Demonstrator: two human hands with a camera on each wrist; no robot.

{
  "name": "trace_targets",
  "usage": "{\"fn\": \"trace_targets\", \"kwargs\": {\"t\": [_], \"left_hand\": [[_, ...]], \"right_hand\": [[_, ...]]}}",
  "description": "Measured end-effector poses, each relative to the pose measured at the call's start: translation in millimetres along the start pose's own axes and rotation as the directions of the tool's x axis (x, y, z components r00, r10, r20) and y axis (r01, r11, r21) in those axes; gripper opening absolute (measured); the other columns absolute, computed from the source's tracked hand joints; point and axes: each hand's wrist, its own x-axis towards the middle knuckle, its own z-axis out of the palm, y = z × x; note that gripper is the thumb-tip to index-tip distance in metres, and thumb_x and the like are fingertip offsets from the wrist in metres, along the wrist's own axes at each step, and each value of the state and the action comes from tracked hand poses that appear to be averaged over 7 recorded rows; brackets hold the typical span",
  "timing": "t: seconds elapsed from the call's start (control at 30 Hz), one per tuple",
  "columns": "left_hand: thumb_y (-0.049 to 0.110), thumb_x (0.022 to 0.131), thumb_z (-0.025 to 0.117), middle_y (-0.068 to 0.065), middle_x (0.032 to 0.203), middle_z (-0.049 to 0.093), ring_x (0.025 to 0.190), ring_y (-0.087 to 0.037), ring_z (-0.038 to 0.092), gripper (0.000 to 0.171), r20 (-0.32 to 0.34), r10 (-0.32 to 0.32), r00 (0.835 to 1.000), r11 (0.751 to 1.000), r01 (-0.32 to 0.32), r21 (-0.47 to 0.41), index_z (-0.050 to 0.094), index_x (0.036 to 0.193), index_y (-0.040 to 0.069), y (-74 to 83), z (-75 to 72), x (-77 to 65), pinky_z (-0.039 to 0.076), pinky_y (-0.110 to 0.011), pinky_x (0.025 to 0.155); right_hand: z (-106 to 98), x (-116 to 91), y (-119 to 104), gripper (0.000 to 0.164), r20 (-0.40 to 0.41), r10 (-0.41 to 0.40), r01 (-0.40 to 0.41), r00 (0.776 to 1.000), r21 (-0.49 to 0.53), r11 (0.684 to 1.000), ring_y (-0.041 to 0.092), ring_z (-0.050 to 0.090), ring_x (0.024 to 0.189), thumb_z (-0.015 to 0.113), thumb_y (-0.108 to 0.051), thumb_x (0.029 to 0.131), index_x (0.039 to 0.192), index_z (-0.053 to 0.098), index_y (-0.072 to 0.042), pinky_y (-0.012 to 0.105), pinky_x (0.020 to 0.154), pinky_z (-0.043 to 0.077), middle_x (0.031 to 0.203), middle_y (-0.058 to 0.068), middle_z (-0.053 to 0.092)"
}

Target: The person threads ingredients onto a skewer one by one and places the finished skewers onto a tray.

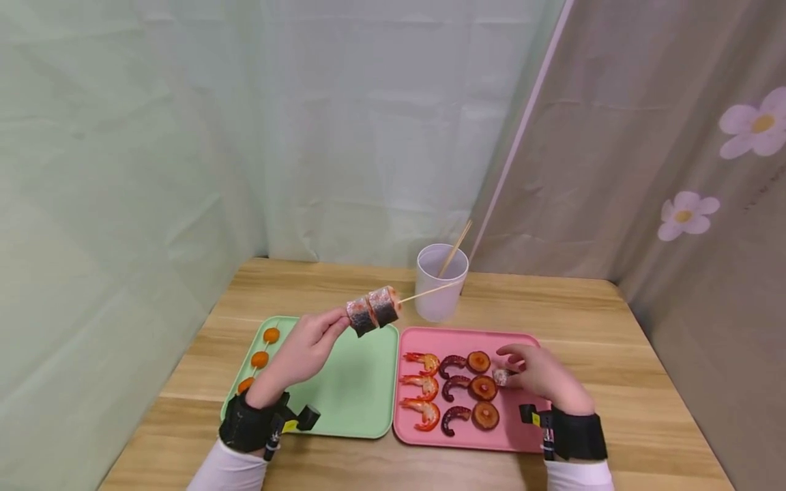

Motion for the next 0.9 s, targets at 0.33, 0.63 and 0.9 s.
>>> {"fn": "trace_targets", "kwargs": {"t": [0.33,0.63,0.9], "left_hand": [[0.01,0.113,0.055,0.011,0.065,0.033,0.052,-0.003,0.031,0.019,0.001,-0.01,1.0,1.0,0.01,0.009,0.069,0.101,0.011,1.3,-0.4,-0.3,0.032,-0.027,0.054],[0.009,0.112,0.055,0.011,0.066,0.034,0.053,-0.004,0.032,0.017,0.002,-0.003,1.0,1.0,0.003,0.0,0.071,0.105,0.009,-1.7,1.0,-0.4,0.033,-0.027,0.055],[0.008,0.112,0.056,0.01,0.068,0.037,0.054,-0.004,0.034,0.017,-0.002,-0.015,1.0,1.0,0.015,0.008,0.074,0.111,0.007,-0.8,-0.6,1.6,0.035,-0.028,0.055]], "right_hand": [[7,6,5,0.053,0.022,0.02,-0.02,1.0,-0.005,1.0,0.036,0.069,0.103,0.086,-0.008,0.089,0.137,0.066,0.002,0.056,0.089,0.057,0.112,0.017,0.072],[11,10,9,0.056,-0.002,0.067,-0.067,0.998,0.034,0.997,0.033,0.07,0.099,0.088,-0.005,0.087,0.136,0.064,0.006,0.051,0.084,0.06,0.111,0.016,0.072],[12,15,12,0.048,-0.016,0.119,-0.119,0.993,0.015,0.993,0.031,0.069,0.096,0.09,-0.011,0.087,0.126,0.069,0.005,0.052,0.083,0.058,0.108,0.017,0.073]]}}
